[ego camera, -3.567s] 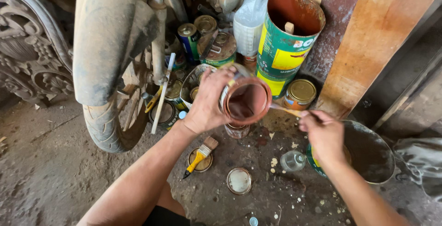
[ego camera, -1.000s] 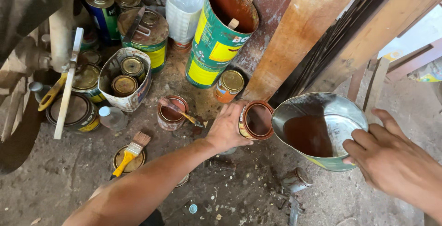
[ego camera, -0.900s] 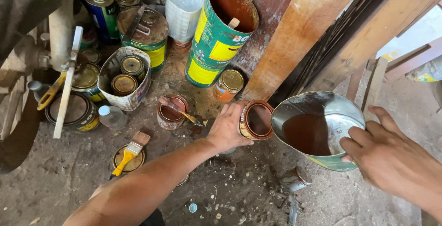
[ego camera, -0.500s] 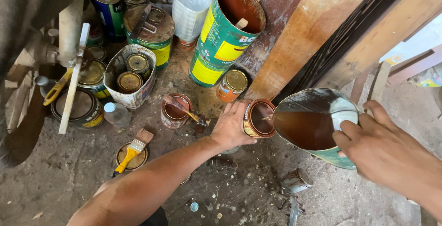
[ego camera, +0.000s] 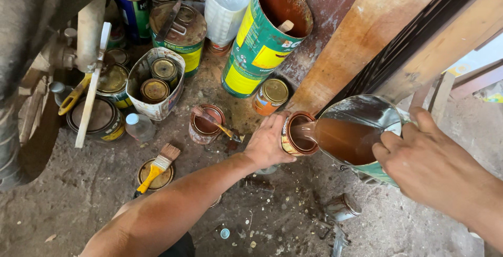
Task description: The person opens a can of paint and pours a liquid from a clear bottle into it, stirring the mixture with a brush. They then rearrange and organize various cans and containers on the workshop floor.
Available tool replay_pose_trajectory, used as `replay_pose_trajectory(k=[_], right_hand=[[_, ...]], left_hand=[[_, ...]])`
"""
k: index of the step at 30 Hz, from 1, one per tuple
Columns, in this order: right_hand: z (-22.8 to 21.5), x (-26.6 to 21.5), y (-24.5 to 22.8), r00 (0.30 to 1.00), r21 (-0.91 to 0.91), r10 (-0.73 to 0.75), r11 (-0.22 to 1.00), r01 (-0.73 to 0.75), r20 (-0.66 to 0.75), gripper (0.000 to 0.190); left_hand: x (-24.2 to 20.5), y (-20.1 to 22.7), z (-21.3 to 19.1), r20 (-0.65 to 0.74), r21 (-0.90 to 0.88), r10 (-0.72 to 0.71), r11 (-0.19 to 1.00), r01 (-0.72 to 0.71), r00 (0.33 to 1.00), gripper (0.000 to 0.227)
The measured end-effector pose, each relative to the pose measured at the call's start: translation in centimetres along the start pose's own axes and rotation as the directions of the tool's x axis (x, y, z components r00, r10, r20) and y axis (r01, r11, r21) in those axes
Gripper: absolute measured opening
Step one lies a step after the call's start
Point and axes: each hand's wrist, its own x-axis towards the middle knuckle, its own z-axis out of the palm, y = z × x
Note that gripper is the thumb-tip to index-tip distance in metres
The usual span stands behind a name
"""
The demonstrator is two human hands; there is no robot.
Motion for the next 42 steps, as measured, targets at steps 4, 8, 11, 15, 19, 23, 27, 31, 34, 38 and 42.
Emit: replay_pose_trajectory(k=[4,8,11,15,19,23,27,31,34,38,42], right_hand=[[-0.6,0.4,-0.1,0.998,-0.041,-0.026,0.999,0.024,-0.063,0.013],[-1.2,0.9,-0.2,0.985,-0.068,-0.070,0.996,0.060,-0.159,0.012],[-1.6,1.4,-0.4,0.991,-0.151,-0.087,0.986,0.071,-0.099,0.012],[-2.1,2.0,-0.6,0.982,-0.124,-0.084,0.990,0.064,-0.167,0.013],[-2.7,2.4,-1.1,0.985,-0.230,-0.107,0.970,0.074,-0.137,0.013],[-3.2,2.6,-1.5,0.991,-0.227,-0.104,0.971,0.081,-0.090,0.013],[-3.3,2.9,-1.8,0.982,-0.256,-0.121,0.963,0.081,-0.144,0.017],[-3.2,3.2,-2.3,0.974,-0.284,-0.141,0.955,0.086,-0.178,0.019],[-3.6,3.5,-2.8,0.968,-0.319,-0.154,0.944,0.085,-0.197,0.021],[-4.9,3.6,-3.7,0.950,-0.418,-0.183,0.906,0.063,-0.254,0.026],[-6.7,3.8,-4.5,0.969,-0.426,-0.217,0.893,0.148,-0.119,0.024]], left_hand=[[0.2,-0.1,-0.2,0.010,0.007,-0.051,0.999,0.051,0.999,0.115],[0.3,-0.1,-0.5,0.021,0.008,-0.058,0.998,0.058,0.998,0.112],[0.3,-0.1,-0.7,0.054,0.011,-0.073,0.997,0.073,0.996,0.115],[0.4,-0.1,-0.7,0.063,0.022,-0.102,0.995,0.101,0.993,0.114],[0.5,-0.3,-0.7,0.042,0.018,-0.095,0.995,0.094,0.995,0.116],[0.5,-0.7,-0.6,0.040,0.021,-0.125,0.992,0.125,0.991,0.117],[0.4,-1.0,-0.4,0.002,0.025,-0.071,0.997,0.071,0.997,0.116],[0.5,-1.2,-0.3,-0.009,0.027,-0.077,0.997,0.078,0.997,0.117],[0.7,-1.3,-0.2,0.001,0.035,-0.097,0.995,0.097,0.995,0.116],[0.9,-1.5,0.0,0.022,0.050,-0.123,0.991,0.122,0.992,0.117],[1.1,-1.6,0.4,0.032,0.078,-0.121,0.990,0.119,0.992,0.118]])
